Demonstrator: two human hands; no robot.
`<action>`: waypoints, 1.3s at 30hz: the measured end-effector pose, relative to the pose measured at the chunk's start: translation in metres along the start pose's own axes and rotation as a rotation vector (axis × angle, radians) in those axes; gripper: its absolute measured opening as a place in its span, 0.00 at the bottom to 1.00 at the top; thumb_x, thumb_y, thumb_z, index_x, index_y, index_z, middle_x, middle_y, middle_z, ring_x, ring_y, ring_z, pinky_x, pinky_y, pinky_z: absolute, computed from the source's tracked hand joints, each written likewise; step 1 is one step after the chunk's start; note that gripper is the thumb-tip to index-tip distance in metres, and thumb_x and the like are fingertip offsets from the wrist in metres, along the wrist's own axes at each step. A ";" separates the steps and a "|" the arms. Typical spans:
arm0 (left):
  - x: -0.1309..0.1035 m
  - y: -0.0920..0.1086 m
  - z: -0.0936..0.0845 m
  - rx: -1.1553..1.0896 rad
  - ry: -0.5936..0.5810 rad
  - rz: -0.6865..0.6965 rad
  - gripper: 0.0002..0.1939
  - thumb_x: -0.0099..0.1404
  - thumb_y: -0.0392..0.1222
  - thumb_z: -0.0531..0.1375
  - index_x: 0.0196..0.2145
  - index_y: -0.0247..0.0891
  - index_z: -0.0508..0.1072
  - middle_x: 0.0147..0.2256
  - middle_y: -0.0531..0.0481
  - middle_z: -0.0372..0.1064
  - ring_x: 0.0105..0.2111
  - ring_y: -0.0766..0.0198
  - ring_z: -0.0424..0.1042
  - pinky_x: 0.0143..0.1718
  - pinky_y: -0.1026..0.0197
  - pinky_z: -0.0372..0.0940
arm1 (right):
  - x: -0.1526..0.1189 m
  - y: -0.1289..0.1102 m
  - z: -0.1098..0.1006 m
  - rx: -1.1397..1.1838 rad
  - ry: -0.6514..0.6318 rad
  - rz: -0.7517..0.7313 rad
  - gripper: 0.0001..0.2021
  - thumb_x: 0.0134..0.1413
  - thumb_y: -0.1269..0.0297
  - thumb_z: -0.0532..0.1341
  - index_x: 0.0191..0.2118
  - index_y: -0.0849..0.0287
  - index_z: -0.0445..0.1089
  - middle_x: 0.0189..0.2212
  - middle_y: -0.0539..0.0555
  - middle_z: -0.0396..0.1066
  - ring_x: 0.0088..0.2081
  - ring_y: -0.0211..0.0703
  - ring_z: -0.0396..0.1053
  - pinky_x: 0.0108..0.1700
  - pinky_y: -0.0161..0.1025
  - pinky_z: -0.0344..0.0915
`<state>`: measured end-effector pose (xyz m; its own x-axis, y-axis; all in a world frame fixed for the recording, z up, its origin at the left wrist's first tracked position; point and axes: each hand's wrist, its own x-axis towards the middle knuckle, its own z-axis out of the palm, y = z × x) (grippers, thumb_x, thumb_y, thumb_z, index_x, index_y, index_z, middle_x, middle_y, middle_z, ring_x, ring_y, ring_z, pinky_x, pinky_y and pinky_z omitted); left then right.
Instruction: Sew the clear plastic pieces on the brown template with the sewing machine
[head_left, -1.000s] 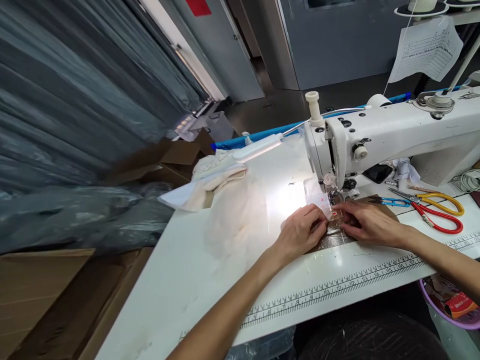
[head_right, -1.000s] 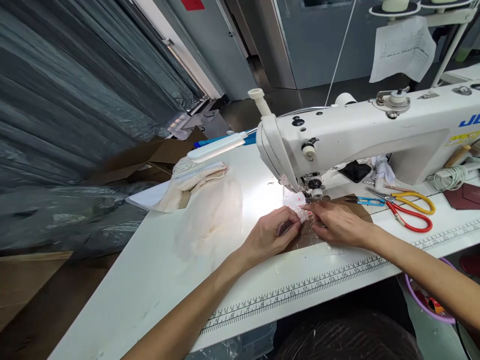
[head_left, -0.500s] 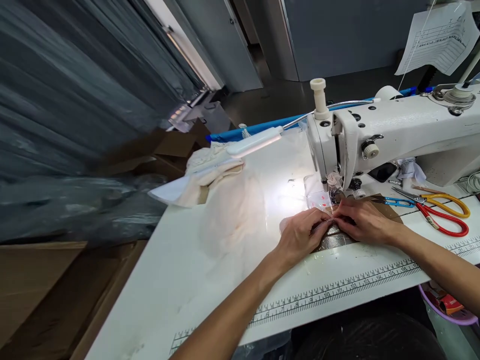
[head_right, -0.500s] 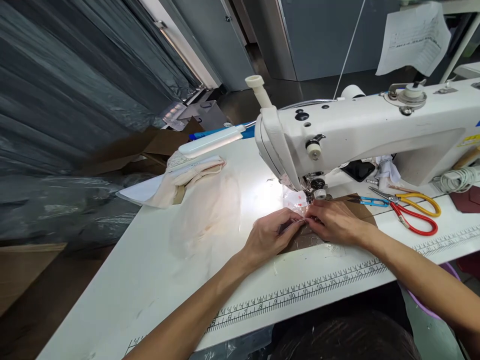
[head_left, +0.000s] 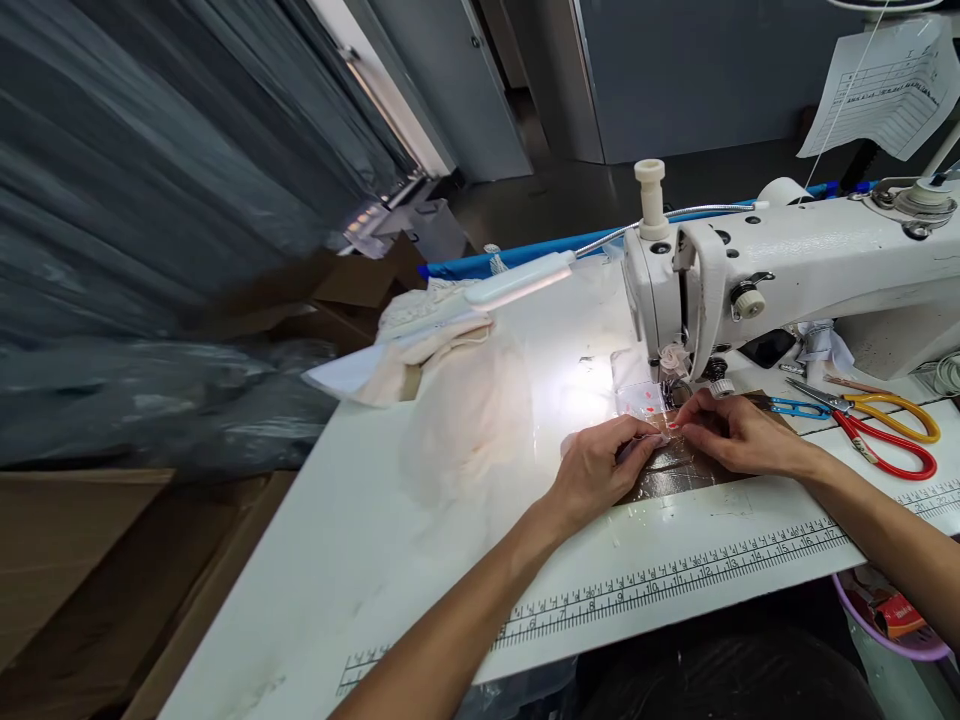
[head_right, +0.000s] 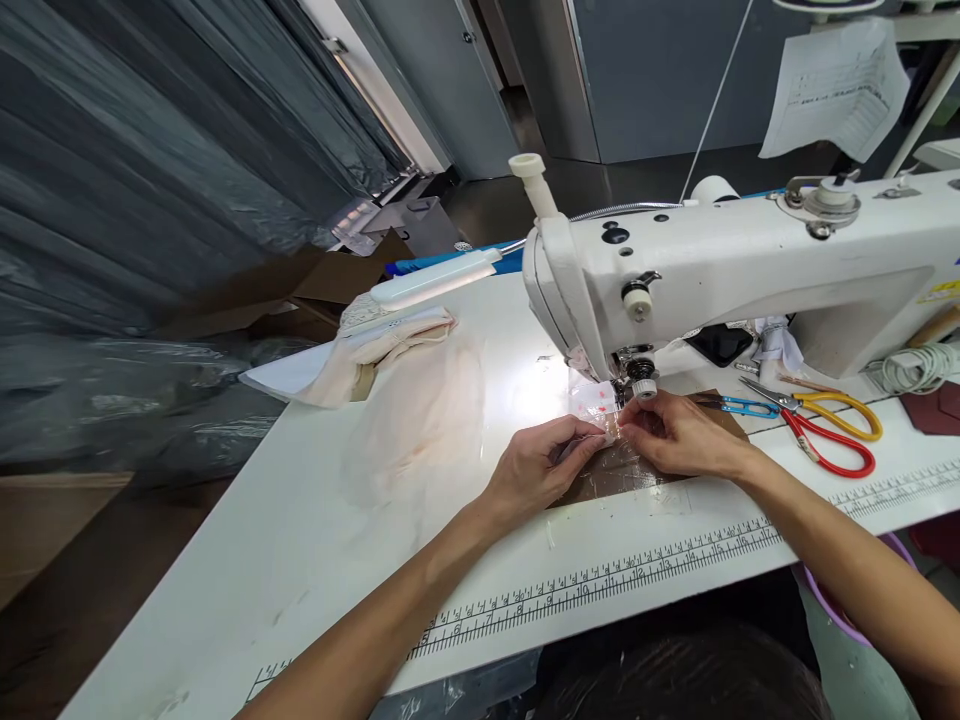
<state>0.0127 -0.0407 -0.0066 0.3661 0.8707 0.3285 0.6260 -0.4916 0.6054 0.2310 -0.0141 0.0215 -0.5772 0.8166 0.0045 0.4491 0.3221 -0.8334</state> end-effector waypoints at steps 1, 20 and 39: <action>0.000 0.001 0.000 -0.052 -0.017 -0.049 0.11 0.69 0.45 0.56 0.33 0.38 0.75 0.29 0.53 0.76 0.26 0.68 0.72 0.28 0.65 0.66 | -0.001 0.000 0.003 -0.025 0.007 -0.047 0.11 0.59 0.60 0.57 0.43 0.60 0.68 0.27 0.49 0.66 0.29 0.38 0.62 0.33 0.37 0.61; 0.007 0.002 -0.013 -0.483 -0.272 -0.423 0.12 0.59 0.50 0.64 0.33 0.38 0.79 0.33 0.49 0.78 0.34 0.63 0.74 0.38 0.60 0.69 | -0.002 0.001 0.011 -0.028 0.036 -0.146 0.14 0.63 0.59 0.52 0.28 0.58 0.65 0.22 0.48 0.62 0.26 0.36 0.58 0.31 0.37 0.57; 0.005 0.005 -0.010 -0.363 -0.116 -0.174 0.12 0.67 0.48 0.59 0.34 0.37 0.77 0.29 0.51 0.74 0.28 0.68 0.70 0.29 0.65 0.66 | -0.001 0.004 0.032 -0.037 0.148 -0.205 0.05 0.60 0.65 0.58 0.34 0.57 0.70 0.32 0.53 0.69 0.34 0.41 0.66 0.39 0.41 0.62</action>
<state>0.0102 -0.0384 0.0053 0.3642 0.9225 0.1277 0.4093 -0.2817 0.8678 0.2114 -0.0294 0.0005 -0.5538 0.7927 0.2549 0.3587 0.5034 -0.7861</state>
